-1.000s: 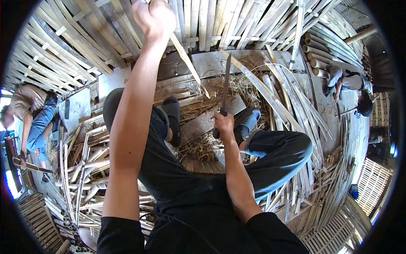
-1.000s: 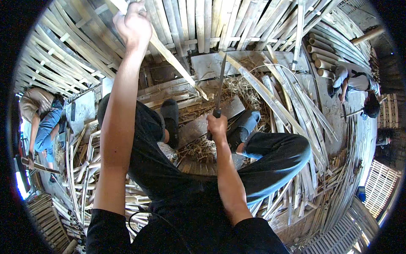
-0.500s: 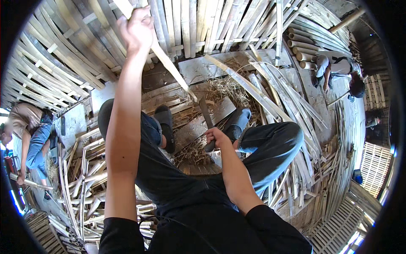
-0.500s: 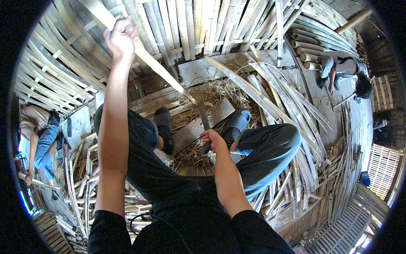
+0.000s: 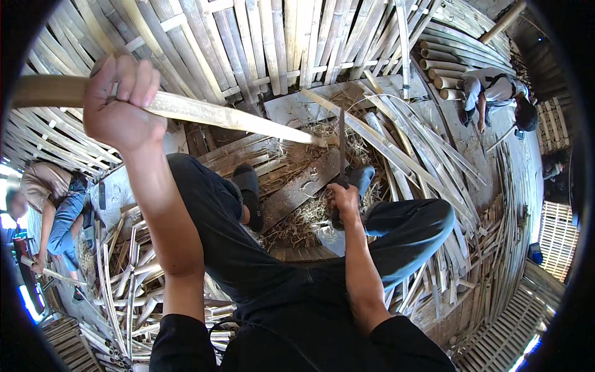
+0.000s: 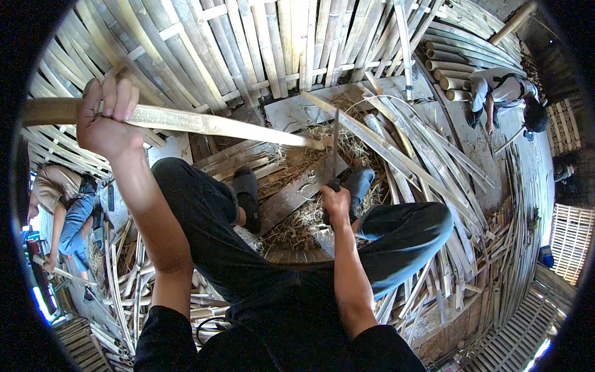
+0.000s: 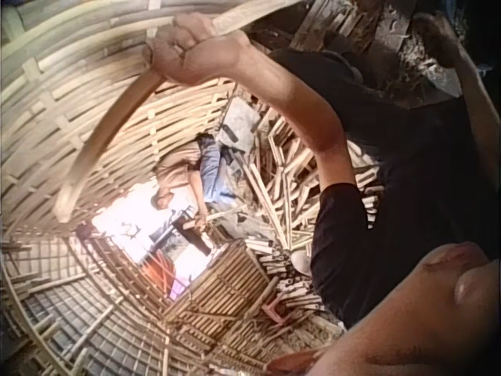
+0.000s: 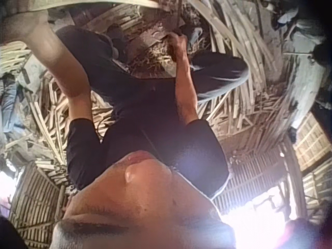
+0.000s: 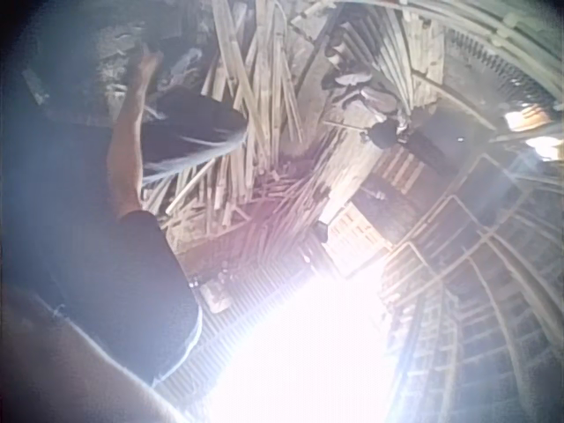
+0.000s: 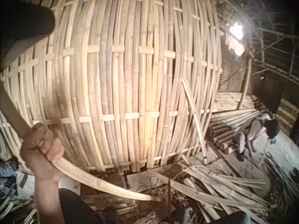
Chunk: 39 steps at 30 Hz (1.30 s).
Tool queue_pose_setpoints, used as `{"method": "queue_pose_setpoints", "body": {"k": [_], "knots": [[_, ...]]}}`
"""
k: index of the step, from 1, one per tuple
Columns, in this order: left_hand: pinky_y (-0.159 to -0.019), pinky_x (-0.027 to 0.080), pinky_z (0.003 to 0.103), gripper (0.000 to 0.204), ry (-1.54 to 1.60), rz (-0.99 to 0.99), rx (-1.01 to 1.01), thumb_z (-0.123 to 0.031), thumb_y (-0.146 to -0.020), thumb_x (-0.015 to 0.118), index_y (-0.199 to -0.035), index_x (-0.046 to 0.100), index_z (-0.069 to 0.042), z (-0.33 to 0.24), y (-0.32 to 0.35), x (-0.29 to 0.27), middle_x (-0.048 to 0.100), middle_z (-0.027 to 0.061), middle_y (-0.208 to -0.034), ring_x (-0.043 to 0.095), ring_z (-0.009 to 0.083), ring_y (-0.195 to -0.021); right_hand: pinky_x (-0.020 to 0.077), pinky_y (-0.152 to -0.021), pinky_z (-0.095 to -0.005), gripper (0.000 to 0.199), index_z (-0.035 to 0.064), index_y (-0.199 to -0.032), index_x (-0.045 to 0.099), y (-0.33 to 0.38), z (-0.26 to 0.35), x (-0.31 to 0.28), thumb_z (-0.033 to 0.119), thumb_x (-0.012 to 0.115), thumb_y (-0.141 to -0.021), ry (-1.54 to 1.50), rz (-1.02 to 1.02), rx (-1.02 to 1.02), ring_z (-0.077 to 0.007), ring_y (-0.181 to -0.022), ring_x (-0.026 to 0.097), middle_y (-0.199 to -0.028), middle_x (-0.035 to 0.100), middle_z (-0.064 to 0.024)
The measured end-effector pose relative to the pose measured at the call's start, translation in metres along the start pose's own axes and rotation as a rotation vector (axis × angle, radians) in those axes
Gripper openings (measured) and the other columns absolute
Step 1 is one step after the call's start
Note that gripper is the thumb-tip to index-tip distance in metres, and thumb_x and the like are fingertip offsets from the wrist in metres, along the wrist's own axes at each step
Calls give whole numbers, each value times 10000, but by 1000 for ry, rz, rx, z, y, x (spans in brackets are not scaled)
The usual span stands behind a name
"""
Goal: Strip or peel bamboo stalks into thin strips using a long metal tool.
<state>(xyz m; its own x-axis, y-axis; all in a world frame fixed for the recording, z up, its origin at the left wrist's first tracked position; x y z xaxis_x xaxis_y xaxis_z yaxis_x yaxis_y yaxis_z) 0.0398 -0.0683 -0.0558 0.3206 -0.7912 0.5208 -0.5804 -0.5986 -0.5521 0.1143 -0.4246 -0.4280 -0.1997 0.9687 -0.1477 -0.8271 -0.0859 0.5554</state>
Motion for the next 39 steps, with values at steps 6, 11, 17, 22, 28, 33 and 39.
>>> {"method": "queue_pose_setpoints", "body": {"k": [6, 11, 17, 22, 28, 33, 39], "knots": [[-454, 220, 234, 226, -137, 58, -13, -16, -871, 482, -670, 405, -87, 28, 21, 33, 308, -12, -601, 315, 85, -471, 335, -402, -253, 219, 70, -801, 555, 35, 19, -7, 249, 672, -851, -313, -33, 70, -86, -427, 379, -579, 431, 27], [-463, 237, 231, 94, 39, 143, 17, 2, -891, 475, -835, 550, 0, 48, 21, 32, 349, -3, -648, 312, 85, -497, 312, -365, -248, 301, 100, -743, 493, 48, 12, -6, 304, 669, -876, -383, -109, -20, -79, -403, 373, -555, 414, 33], [-449, 225, 214, 229, -11, 172, -103, -64, -928, 440, -700, 426, -66, 47, 7, 48, 290, -27, -598, 257, 70, -467, 310, -421, -258, 327, 26, -677, 571, 62, 14, 26, 267, 716, -843, -171, -163, -315, -47, -462, 398, -526, 474, 50], [-439, 220, 216, 246, -122, 139, -93, -67, -886, 473, -669, 366, -112, 58, 1, 51, 275, -49, -563, 258, 80, -436, 510, -624, -433, 371, -107, -770, 620, 3, -139, 37, 262, 654, -792, 591, 132, 105, -359, -634, 664, -698, 647, -230], [-427, 220, 237, 140, -170, -127, -192, -45, -804, 567, -723, 454, -62, 102, 29, 55, 301, -25, -539, 259, 80, -419, 474, -481, -426, 268, -10, -708, 585, -17, -184, 26, 228, 661, -805, -18, 364, 574, -263, -467, 552, -574, 563, -111], [-418, 212, 229, 183, -268, -20, -98, -91, -916, 473, -746, 410, -115, 81, 25, 34, 267, -41, -560, 252, 76, -442, 430, -416, -374, 237, -10, -669, 583, -21, -132, 34, 186, 669, -771, 16, 217, 435, -206, -419, 505, -548, 539, -73], [-433, 250, 237, 279, -286, -106, -50, -152, -949, 459, -681, 390, -119, 48, 9, 16, 301, -27, -570, 293, 90, -450, 386, -389, -330, 199, -17, -612, 570, -22, -97, 25, 115, 672, -719, 96, 23, 204, -166, -394, 485, -516, 511, -61]]}}
Point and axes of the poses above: each hand's wrist, its own y-axis away from the middle knuckle, its own x-axis out of the palm, z = x × y, the point moved 2 cm from there along -y, towards the middle knuckle
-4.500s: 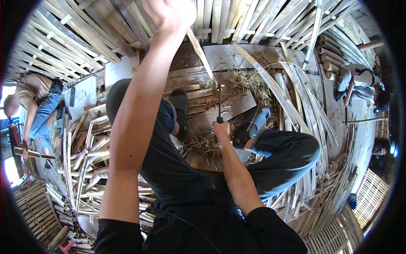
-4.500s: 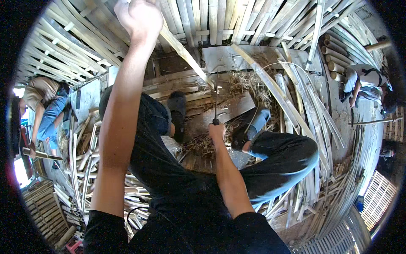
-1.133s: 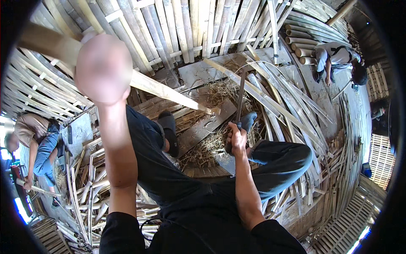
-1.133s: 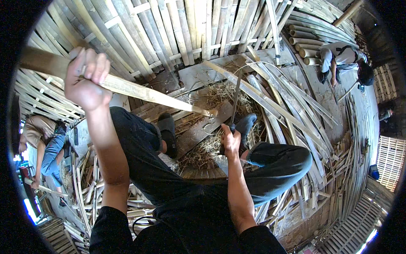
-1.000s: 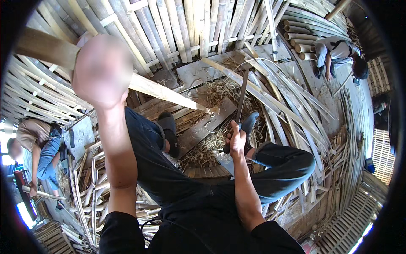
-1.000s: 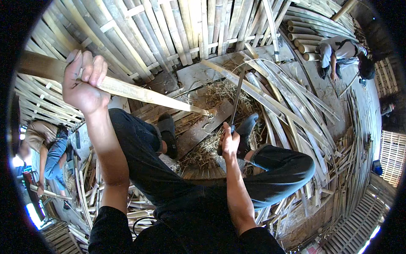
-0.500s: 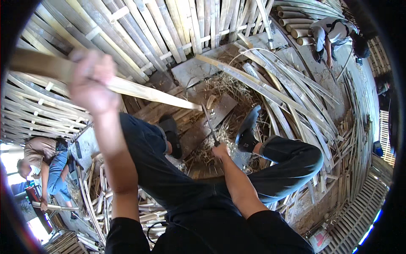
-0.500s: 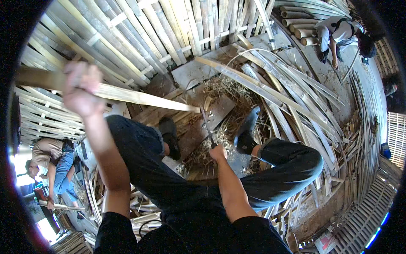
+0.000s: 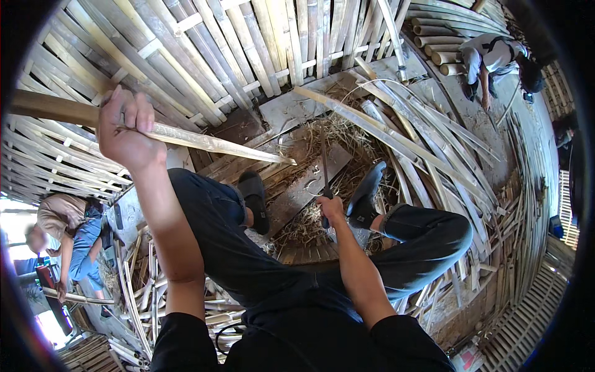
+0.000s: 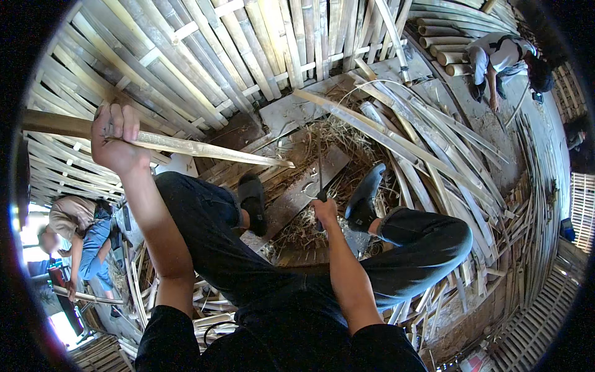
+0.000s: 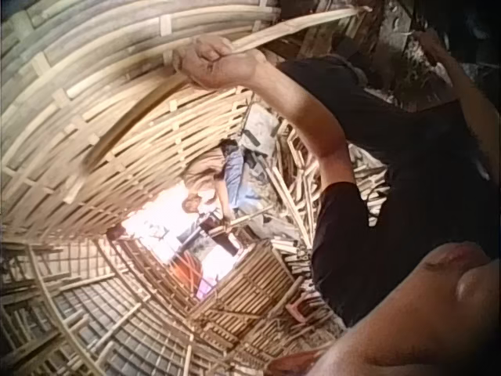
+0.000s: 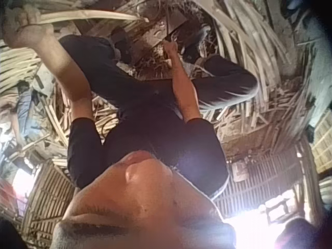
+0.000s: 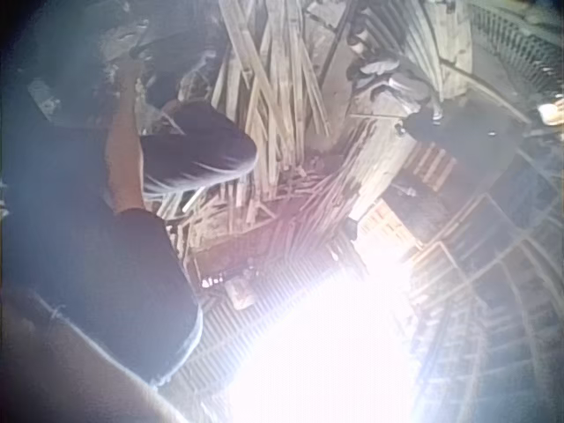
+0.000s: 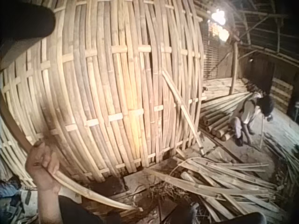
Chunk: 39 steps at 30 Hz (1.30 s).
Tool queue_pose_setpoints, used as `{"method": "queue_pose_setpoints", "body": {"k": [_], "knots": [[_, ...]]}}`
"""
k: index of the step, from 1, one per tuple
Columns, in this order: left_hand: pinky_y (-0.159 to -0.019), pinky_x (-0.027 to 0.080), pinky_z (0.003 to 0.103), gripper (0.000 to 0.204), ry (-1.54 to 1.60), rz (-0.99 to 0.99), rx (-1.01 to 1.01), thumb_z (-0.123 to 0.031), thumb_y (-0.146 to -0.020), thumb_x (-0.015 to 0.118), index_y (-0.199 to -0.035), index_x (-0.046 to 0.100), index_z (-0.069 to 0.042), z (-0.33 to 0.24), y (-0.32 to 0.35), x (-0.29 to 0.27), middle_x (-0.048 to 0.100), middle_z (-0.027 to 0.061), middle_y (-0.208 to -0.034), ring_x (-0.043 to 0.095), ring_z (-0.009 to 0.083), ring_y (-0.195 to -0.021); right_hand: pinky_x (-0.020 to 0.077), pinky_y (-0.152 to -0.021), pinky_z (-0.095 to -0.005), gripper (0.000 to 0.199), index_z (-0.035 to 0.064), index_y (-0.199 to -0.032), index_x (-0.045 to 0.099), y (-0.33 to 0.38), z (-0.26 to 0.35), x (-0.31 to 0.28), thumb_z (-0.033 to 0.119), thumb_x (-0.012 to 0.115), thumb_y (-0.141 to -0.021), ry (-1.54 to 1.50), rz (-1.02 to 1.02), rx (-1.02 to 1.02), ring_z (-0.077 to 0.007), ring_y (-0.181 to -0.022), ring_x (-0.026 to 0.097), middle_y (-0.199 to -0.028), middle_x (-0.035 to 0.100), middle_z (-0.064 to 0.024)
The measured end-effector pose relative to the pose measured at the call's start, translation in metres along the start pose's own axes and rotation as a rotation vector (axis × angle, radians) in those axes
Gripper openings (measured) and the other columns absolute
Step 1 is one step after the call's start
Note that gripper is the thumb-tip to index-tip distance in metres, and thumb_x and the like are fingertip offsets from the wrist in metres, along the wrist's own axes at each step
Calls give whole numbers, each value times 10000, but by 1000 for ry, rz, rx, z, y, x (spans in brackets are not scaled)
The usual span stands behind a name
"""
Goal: Strip or peel bamboo stalks into thin strips using a long metal tool.
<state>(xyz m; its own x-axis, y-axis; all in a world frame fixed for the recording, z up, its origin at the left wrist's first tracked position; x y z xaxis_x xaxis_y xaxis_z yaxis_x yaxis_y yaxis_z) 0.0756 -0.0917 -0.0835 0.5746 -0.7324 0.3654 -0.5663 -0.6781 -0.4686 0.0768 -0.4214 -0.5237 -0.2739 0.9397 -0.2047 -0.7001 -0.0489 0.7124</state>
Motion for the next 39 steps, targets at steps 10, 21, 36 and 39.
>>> {"method": "queue_pose_setpoints", "body": {"k": [10, 21, 36, 39], "knots": [[-574, 464, 265, 282, -211, 45, 163, -303, -989, 419, -935, 528, -48, 29, -3, -22, 599, 65, -686, 602, 154, -652, 392, -435, -357, 264, -34, -596, 578, 1, -3, 1, 178, 671, -723, -34, 36, 14, -182, -427, 505, -527, 533, -77], [-614, 470, 232, 202, -482, -321, 309, -181, -875, 730, -839, 702, 16, 29, -23, -52, 677, 52, -735, 607, 79, -650, 458, -489, -393, 333, -65, -630, 583, -18, -29, 16, 241, 679, -721, 371, 3, -186, -234, -483, 592, -545, 571, -126], [-889, 503, 329, 495, -309, -166, -52, -291, -998, 522, -1362, 407, 23, 41, -26, -44, 669, 225, -1074, 678, 236, -908, 501, -576, -392, 426, -68, -710, 654, -4, -38, 2, 356, 659, -747, 542, 140, -71, -250, -564, 648, -622, 641, -170], [-778, 504, 293, 462, -316, -216, 8, -251, -983, 558, -1326, 487, 52, 40, -25, -50, 685, 210, -1046, 692, 220, -859, 482, -522, -389, 384, -61, -686, 641, -1, -30, 13, 315, 659, -761, 387, 169, -12, -242, -516, 612, -612, 622, -146]]}}
Point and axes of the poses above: each hand's wrist, its own y-axis away from the middle knuckle, its own x-axis out of the palm, z = x × y, the point moved 2 cm from there along -y, towards the middle knuckle
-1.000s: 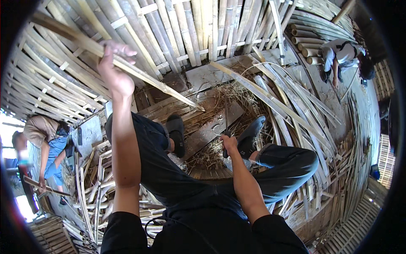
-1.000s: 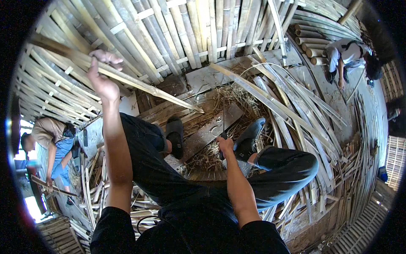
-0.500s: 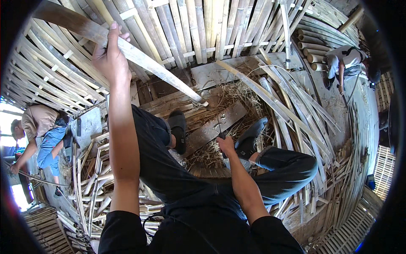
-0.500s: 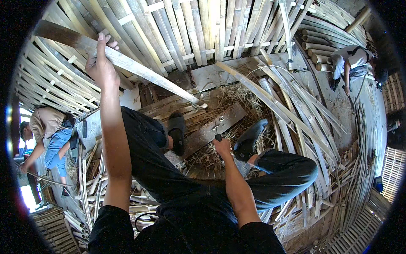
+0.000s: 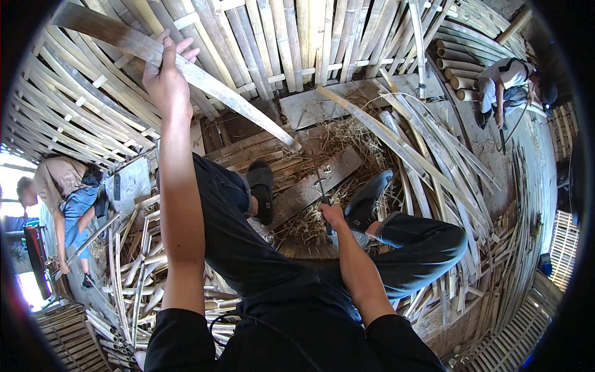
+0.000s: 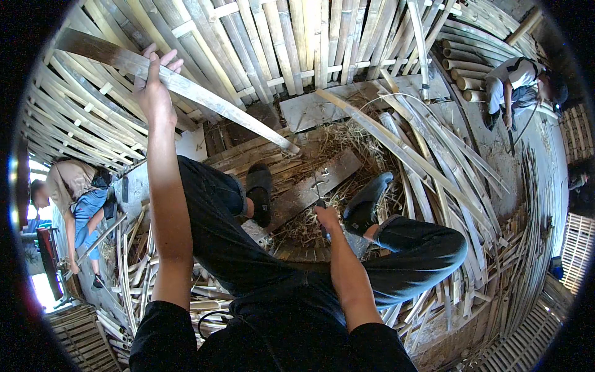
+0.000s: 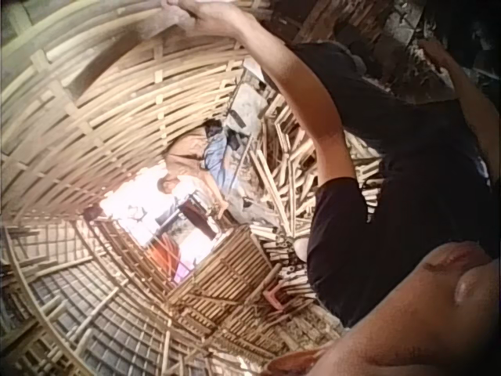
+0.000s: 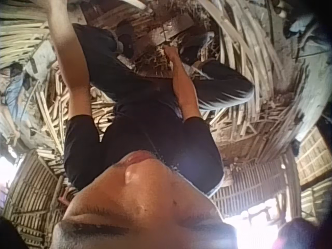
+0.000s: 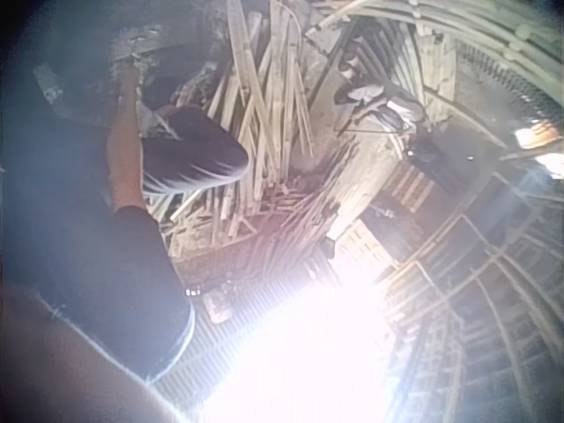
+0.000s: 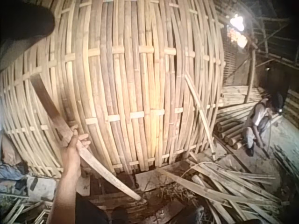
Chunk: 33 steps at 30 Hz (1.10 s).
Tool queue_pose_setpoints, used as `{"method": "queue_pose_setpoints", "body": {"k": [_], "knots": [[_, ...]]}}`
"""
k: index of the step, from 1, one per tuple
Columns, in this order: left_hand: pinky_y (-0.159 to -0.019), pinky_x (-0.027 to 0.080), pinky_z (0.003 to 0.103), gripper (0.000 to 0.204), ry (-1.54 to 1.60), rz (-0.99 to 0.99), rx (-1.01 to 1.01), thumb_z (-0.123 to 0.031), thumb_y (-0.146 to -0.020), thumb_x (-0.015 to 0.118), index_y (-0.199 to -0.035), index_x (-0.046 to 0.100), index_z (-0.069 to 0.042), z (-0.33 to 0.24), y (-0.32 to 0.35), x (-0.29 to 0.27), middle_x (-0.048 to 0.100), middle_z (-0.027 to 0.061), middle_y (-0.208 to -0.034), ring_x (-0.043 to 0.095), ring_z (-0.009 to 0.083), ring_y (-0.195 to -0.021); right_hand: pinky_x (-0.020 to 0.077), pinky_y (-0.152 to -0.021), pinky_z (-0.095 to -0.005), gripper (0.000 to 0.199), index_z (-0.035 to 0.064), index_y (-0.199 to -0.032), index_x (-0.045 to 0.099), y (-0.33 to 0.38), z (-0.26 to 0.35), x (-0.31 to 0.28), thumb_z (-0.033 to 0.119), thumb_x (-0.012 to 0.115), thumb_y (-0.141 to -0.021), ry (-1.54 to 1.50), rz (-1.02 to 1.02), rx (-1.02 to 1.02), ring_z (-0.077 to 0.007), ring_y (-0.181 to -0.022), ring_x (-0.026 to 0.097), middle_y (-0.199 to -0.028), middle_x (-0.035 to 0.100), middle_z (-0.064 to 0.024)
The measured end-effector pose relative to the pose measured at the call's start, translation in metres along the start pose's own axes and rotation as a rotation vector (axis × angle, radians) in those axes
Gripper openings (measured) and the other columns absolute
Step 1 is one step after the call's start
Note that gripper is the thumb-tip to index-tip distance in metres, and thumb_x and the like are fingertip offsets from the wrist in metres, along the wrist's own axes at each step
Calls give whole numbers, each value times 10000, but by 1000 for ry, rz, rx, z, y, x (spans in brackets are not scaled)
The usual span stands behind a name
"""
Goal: Strip or peel bamboo stalks into thin strips using a long metal tool.
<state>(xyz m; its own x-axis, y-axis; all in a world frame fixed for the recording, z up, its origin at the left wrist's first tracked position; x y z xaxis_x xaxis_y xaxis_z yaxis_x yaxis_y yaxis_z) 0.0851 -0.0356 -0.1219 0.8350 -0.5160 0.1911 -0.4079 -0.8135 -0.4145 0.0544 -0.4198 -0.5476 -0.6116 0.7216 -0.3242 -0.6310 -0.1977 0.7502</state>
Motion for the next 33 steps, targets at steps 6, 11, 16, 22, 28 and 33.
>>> {"method": "queue_pose_setpoints", "body": {"k": [6, 11, 16, 22, 28, 33], "knots": [[-724, 518, 285, 431, 32, 0, 25, -178, -941, 624, -1286, 532, 64, -1, 5, 5, 697, 201, -996, 695, 208, -794, 432, -429, -372, 245, -26, -716, 594, -8, -4, 4, 205, 643, -782, -384, 100, 86, -204, -451, 517, -559, 515, -77], [-603, 542, 284, 383, -19, -96, 143, -135, -916, 643, -1199, 579, 114, -6, 10, 4, 700, 188, -935, 688, 193, -691, 437, -450, -371, 249, -25, -721, 599, -10, -3, 7, 214, 647, -773, -345, 89, 91, -200, -481, 535, -566, 524, -75], [-538, 556, 283, 346, 10, -116, 225, -121, -914, 640, -1151, 601, 127, -1, 19, 17, 695, 160, -856, 668, 167, -630, 456, -494, -377, 313, -50, -712, 628, -16, -12, 6, 259, 675, -738, -97, -38, 18, -222, -528, 580, -631, 597, -117], [-476, 500, 254, 320, 17, -98, 275, -167, -950, 600, -1082, 628, 123, 1, 18, 23, 638, 88, -658, 600, 127, -531, 481, -540, -384, 348, -64, -744, 648, -17, -15, 0, 280, 689, -725, -23, -73, -10, -226, -557, 609, -662, 626, -142], [-407, 335, 211, 352, 60, -175, 202, -275, -987, 560, -810, 587, 29, -4, 21, 17, 475, -5, -511, 471, 66, -446, 510, -648, -412, 396, -74, -806, 659, 4, 5, 0, 313, 687, -729, 154, -94, -98, -300, -680, 655, -740, 657, -206], [-404, 224, 237, 327, 276, -232, 165, -252, -998, 535, -715, 449, -112, -47, 5, 18, 336, -57, -511, 315, 57, -414, 507, -827, -453, 501, -98, -935, 671, 13, 12, -5, 359, 656, -729, 320, -109, -60, -436, -919, 658, -930, 660, -320]]}}
Point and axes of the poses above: each hand's wrist, its own y-axis away from the middle knuckle, its own x-axis out of the palm, z = x × y, the point moved 2 cm from there along -y, towards the middle knuckle
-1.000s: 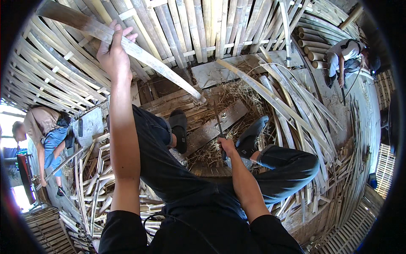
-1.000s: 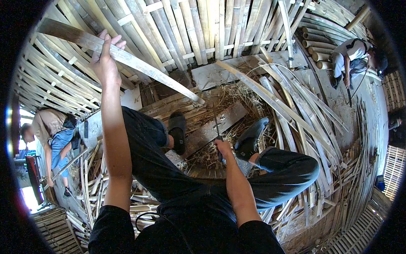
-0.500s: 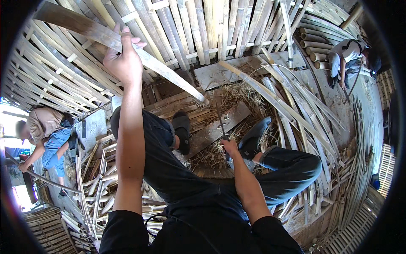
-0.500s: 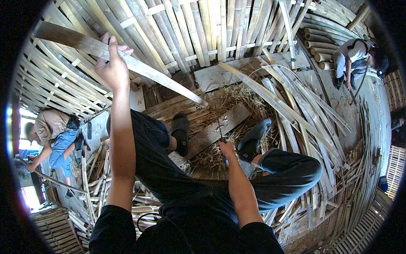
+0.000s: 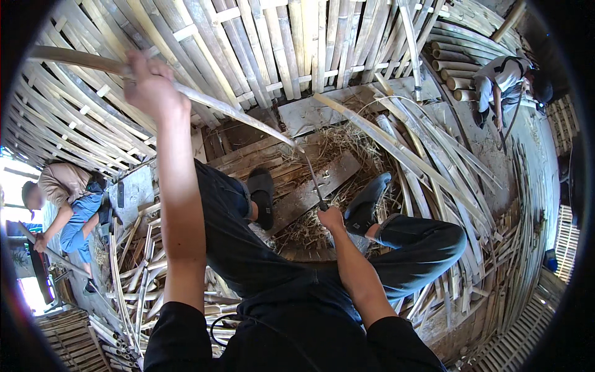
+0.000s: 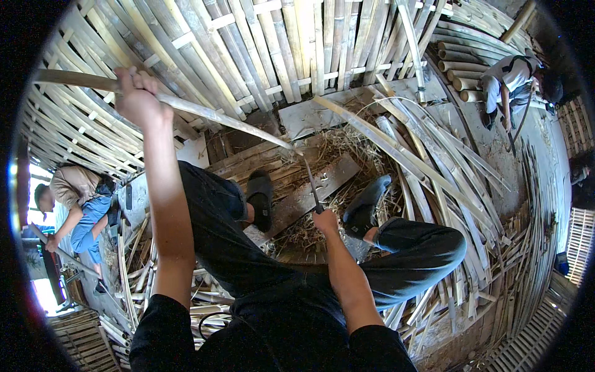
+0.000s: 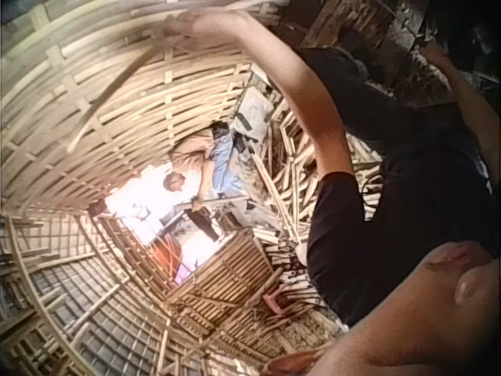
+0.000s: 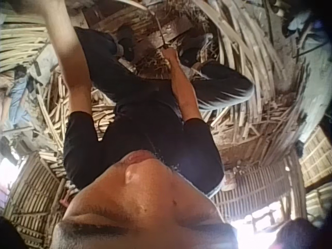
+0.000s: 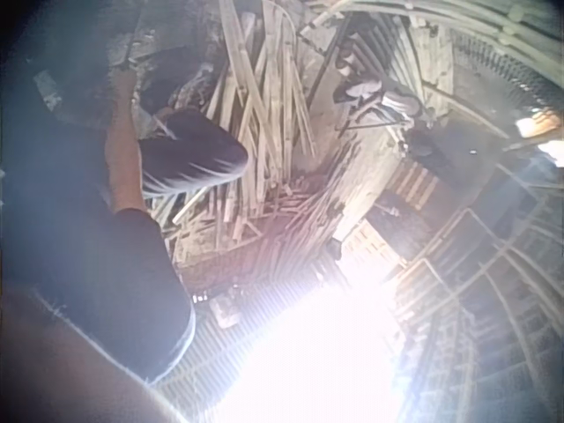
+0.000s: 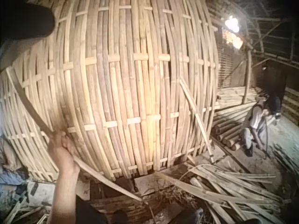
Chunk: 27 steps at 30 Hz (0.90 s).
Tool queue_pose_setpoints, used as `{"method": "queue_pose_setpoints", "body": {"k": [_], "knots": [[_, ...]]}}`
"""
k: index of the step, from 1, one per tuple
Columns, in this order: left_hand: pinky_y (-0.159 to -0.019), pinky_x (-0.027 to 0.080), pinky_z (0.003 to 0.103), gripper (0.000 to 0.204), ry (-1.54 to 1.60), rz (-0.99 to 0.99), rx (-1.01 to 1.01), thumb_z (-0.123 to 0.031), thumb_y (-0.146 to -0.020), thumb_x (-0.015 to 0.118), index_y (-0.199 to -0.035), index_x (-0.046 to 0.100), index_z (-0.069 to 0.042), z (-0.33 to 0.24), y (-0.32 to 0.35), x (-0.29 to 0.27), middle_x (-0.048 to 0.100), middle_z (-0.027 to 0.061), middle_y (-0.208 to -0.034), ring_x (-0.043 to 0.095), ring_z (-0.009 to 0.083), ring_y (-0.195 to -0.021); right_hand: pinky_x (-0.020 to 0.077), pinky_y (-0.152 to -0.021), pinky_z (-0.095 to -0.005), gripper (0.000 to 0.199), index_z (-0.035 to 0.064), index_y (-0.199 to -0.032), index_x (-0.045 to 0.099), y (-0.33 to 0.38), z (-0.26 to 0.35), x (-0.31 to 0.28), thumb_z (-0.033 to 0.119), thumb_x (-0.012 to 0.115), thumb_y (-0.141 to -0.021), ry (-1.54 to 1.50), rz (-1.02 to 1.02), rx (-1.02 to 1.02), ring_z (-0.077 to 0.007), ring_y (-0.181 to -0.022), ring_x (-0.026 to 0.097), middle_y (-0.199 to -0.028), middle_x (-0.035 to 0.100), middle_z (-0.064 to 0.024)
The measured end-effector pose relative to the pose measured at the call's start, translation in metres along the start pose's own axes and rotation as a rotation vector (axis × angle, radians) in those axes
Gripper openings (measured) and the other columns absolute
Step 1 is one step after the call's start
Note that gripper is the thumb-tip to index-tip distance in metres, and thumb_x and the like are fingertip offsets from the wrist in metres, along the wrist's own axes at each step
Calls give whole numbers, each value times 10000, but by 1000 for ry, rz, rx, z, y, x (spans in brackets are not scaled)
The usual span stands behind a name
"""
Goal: Strip or peel bamboo stalks into thin strips using a long metal tool.
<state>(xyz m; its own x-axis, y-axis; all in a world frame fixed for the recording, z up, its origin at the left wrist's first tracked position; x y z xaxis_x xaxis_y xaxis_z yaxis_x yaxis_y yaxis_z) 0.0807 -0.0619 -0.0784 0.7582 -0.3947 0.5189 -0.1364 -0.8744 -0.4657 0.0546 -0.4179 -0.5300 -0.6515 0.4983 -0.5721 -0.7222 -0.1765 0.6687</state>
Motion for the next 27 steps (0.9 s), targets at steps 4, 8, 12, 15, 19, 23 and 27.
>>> {"method": "queue_pose_setpoints", "body": {"k": [4, 8, 12, 15, 19, 23, 27], "knots": [[-415, 213, 245, 372, 104, 95, 21, -279, -1012, 491, -680, 398, -139, -44, -3, 22, 288, -58, -517, 276, 62, -427, 507, -833, -454, 505, -102, -952, 669, 11, 8, -10, 348, 649, -725, 33, 42, -11, -429, -939, 658, -943, 659, -320], [-401, 301, 232, 457, 473, 348, -130, -357, -1045, 235, -637, 311, -167, -53, -3, 45, 250, -40, -502, 285, 94, -392, 510, -823, -454, 507, -97, -954, 673, 8, 2, -8, 354, 652, -722, 28, 64, -3, -423, -914, 664, -935, 663, -313], [-416, 390, 266, 343, 583, 201, -220, -295, -1000, 315, -699, 376, -142, 2, 63, 103, 362, -7, -534, 387, 129, -437, 511, -821, -455, 497, -97, -942, 676, 0, -18, 0, 348, 644, -723, 89, 32, -9, -422, -911, 665, -933, 663, -314], [-682, 470, 315, 302, 612, 86, -872, -283, -1024, 334, -810, 453, -105, 18, 163, 168, 509, 31, -644, 503, 153, -591, 520, -823, -462, 544, -115, -972, 659, -15, -27, 7, 369, 675, -725, 102, 37, -37, -418, -928, 661, -953, 660, -316], [-1154, 248, 511, 706, -237, 854, -1491, -380, -910, 609, -1413, 327, 28, 117, 290, 146, 261, 293, -1492, 237, 378, -1418, 465, -936, -438, 460, 100, -1278, 579, 1, 4, 24, 357, 513, -903, -26, -105, -591, -378, -1133, 582, -1241, 616, -170], [-1004, 460, 471, 468, -258, 1193, -1456, -383, -939, 590, -1266, 574, -49, 185, 331, 77, 566, 205, -1285, 543, 302, -1184, 494, -883, -457, 498, -11, -1127, 636, -15, -22, 16, 377, 604, -817, 162, -18, -271, -400, -1026, 630, -1092, 651, -246], [-807, 538, 347, 296, -546, 768, -1238, -223, -951, 568, -1161, 634, -24, 286, 297, -36, 657, 162, -1135, 632, 218, -977, 521, -790, -463, 462, -74, -930, 679, -19, -15, 20, 345, 644, -740, 83, 76, 37, -412, -905, 669, -910, 679, -278]]}}
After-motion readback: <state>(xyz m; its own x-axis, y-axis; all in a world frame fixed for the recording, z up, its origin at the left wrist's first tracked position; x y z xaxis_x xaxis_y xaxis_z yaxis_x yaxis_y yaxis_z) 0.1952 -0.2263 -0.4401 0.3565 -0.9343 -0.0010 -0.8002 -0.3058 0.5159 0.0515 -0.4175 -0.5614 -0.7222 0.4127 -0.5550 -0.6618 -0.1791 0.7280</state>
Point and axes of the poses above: each hand's wrist, its own y-axis away from the middle knuckle, its own x-axis out of the palm, z = x × y, the point moved 2 cm from there along -y, towards the middle knuckle
